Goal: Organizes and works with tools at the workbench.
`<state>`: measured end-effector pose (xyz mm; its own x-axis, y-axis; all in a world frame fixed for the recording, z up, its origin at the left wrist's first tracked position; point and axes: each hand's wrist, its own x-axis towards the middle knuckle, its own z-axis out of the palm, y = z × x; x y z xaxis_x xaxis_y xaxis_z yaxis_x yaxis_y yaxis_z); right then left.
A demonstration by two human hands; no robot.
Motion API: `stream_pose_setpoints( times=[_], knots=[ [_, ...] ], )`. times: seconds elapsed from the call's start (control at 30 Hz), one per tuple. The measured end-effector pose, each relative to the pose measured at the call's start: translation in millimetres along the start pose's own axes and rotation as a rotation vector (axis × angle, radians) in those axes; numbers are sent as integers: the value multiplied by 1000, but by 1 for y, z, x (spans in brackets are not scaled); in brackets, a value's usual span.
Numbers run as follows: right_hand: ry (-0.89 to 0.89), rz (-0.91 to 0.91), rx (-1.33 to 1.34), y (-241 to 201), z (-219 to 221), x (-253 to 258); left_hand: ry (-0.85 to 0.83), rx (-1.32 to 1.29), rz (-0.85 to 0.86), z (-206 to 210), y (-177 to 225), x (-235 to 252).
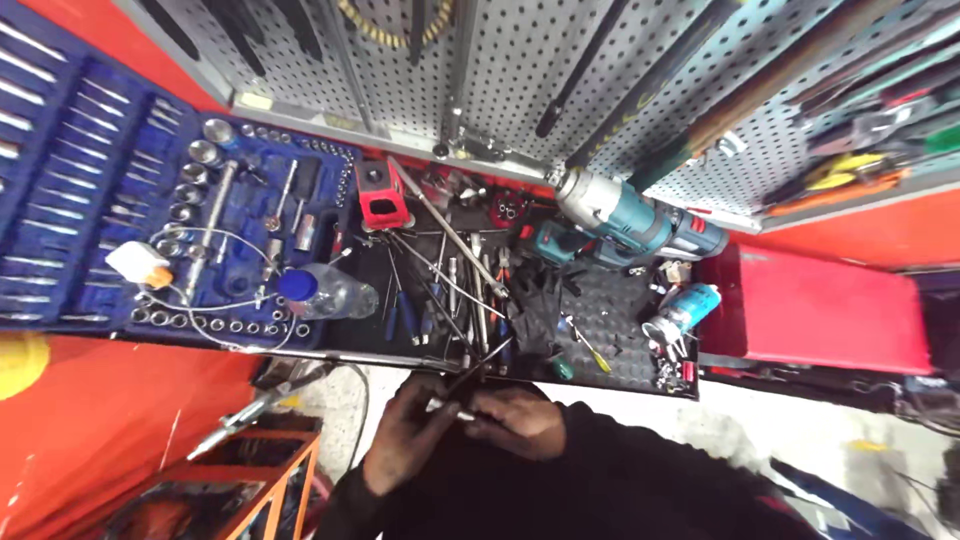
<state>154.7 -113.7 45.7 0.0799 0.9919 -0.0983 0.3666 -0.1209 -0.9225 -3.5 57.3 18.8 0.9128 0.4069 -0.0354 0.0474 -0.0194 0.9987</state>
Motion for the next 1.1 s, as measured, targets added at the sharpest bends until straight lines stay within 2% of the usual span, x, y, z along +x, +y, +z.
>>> stream_pose_setpoints(
  times=[0.07,0.13,0.2,0.27,0.33,0.4,0.47,0.57,0.67,0.8,0.9,1.1],
  knots=[
    [11,-58,-136,-2,10,11,-40,38,-24,-13,-8,-11],
    [2,-82,-320,-9,14,17,25,-13,-57,-19,-13,-23],
    [-75,-35,-401,-21,-3,21,275,-192,-136,-32,-18,-35],
    [-104,187,-388,-33,-36,17,479,-314,-175,-65,-19,-50],
    [141,369,-426,-22,-70,23,385,-260,-198,-91,-26,-70],
    [303,624,-504,-11,-103,52,174,-89,-351,-88,-24,-83],
    [420,757,-610,18,-127,92,-47,56,-500,-83,-17,-67],
    [607,872,-713,57,-147,140,-101,109,-422,-85,-16,-46],
    [669,1005,-720,70,-162,163,-162,40,-393,-89,-22,-43],
    [680,970,-694,82,-174,166,-194,25,-432,-93,-34,-44],
    [636,886,-717,89,-183,166,-151,27,-374,-91,-45,-44],
    [581,860,-730,73,-197,176,-173,43,-424,-88,-44,-33]
  ],
)
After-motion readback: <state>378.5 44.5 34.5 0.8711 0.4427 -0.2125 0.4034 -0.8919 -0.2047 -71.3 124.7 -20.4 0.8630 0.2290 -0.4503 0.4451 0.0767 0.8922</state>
